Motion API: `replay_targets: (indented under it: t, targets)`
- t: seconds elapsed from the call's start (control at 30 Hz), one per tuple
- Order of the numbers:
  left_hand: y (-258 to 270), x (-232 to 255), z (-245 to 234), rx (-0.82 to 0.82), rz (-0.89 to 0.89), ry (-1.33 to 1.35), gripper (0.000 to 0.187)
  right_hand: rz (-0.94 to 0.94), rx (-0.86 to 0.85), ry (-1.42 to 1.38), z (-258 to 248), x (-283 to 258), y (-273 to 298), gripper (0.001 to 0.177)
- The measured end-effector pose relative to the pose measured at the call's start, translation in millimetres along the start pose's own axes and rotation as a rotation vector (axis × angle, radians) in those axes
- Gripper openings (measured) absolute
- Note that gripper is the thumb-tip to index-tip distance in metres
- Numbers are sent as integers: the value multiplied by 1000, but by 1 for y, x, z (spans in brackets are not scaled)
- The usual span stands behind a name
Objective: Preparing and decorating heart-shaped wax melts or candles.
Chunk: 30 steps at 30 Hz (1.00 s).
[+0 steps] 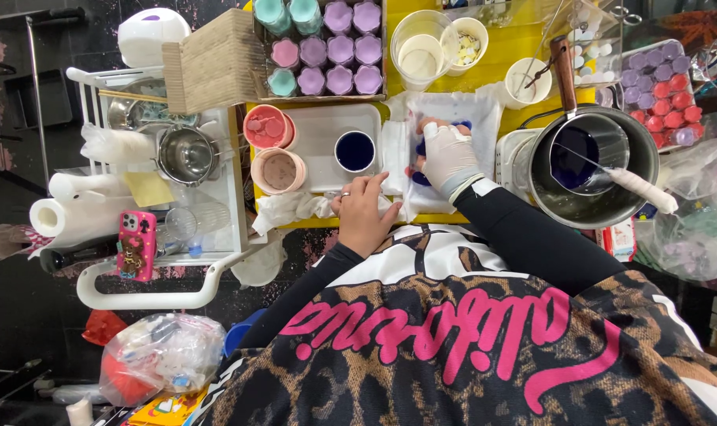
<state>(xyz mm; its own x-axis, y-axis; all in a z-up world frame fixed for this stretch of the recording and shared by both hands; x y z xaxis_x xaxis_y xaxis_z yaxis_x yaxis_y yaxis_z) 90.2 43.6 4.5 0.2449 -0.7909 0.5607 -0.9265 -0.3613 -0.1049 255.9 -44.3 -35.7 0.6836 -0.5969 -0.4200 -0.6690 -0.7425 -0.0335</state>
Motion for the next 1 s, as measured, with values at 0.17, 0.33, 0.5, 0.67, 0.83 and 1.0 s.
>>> replay_targets:
  t: [0.17,0.33,0.5,0.67,0.83,1.0]
  targets:
    - [-1,-1,0,3,-15,13,64,27,-33,18,-1,-1,-3,52]
    - [-3,1,0,-19,-19,-4,64,66,-65,41,3,1,-5,52]
    - [-3,0,1,-27,-30,14,63,136,-127,47,4,2,-7,52]
    - [-2,3,-1,-20,-22,2,63,165,-155,47,2,-2,-8,54]
    - [1,2,-2,-3,-20,6,63,186,-174,26,4,0,-8,53]
    - [3,2,-3,-4,-18,-6,63,200,-177,12,3,0,-8,56]
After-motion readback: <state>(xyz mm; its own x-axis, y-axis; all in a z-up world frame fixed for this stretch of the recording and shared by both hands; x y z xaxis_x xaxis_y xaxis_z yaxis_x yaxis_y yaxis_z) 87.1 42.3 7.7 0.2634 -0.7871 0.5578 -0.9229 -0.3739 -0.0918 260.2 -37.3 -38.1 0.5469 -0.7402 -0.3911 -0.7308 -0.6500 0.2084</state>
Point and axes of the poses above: each hand's wrist, its own y-axis away from the middle knuckle, its own z-axis out of the palm, x = y × z, the point moved 10 cm from there along -y, towards the middle knuckle, and after that the axes turned 3 degrees about z, right-handed, at the moved point
